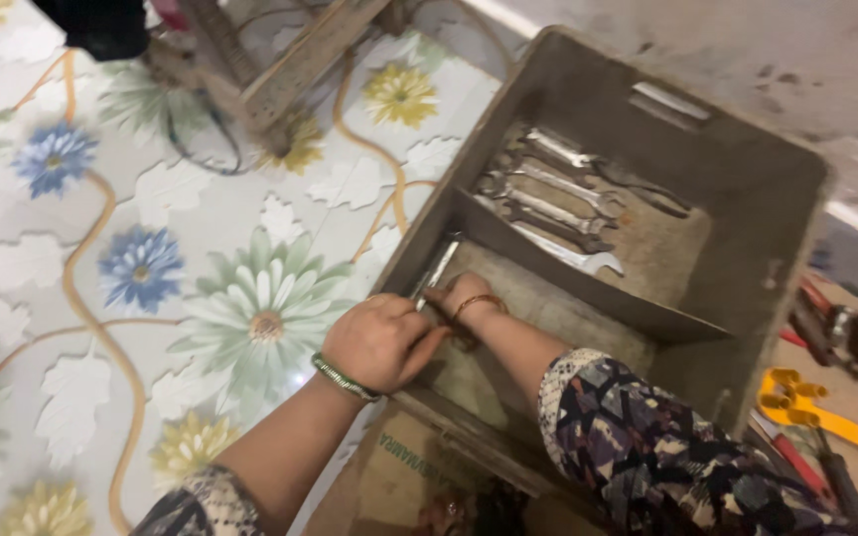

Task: The person sits on the floor and organizes various hand tools, including wrenches, pliers, and screwdrivers, into a grey plastic toolbox. They pick up individual tools, inspect them, and place them into designated compartments within the box.

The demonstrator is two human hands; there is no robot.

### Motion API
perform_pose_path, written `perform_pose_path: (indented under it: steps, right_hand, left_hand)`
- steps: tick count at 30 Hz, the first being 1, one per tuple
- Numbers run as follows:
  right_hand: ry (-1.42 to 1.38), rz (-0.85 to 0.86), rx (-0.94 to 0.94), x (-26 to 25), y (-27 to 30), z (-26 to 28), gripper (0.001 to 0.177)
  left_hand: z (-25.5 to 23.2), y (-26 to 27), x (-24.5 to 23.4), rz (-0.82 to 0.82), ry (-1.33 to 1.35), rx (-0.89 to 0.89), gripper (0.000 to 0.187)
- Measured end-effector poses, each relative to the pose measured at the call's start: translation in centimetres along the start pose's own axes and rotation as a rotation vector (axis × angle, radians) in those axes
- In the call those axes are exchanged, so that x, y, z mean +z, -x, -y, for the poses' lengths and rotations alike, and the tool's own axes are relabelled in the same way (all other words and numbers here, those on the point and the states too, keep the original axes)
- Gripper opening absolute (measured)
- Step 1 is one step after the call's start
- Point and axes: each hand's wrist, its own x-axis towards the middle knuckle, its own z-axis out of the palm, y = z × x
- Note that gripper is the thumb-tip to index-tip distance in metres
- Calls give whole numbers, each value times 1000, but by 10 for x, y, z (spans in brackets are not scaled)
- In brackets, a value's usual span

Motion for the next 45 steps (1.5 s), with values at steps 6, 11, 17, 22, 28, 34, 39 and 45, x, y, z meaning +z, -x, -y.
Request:
perform_pose_path:
  steps: [6,11,17,22,28,34,39,45]
  right_hand:
    - [61,-116,-204,-14,33,-23,60]
    - [-374,-18,-302,-44,102,-68,50]
    - [-580,-105,-438,-106,215,-154,40]
    - [-742,-222,-366,-125,292,-230,36]
    - [-707,-312,-501,-117,313,-258,57]
    - [-827,-339,-417,-124,309,-317,70]
    - [-876,-469,-300,-142,283,-415,57]
    - [-961,-689,48,-207,241,-514,40]
  left_hand:
    - [4,1,6,35,-52,-52,29]
    - [7,5,13,114,-122,-124,27]
    - [13,8,16,171,-202,-44,29]
    - [-21,-12,30,330,-289,-116,36]
    - [-145,-82,63,798,-142,151,34]
    - [-256,-107,97,897,-108,611,48]
    - [-246,-90,137,787,185,855,30]
    - [-223,-79,209,657,294,1101,26]
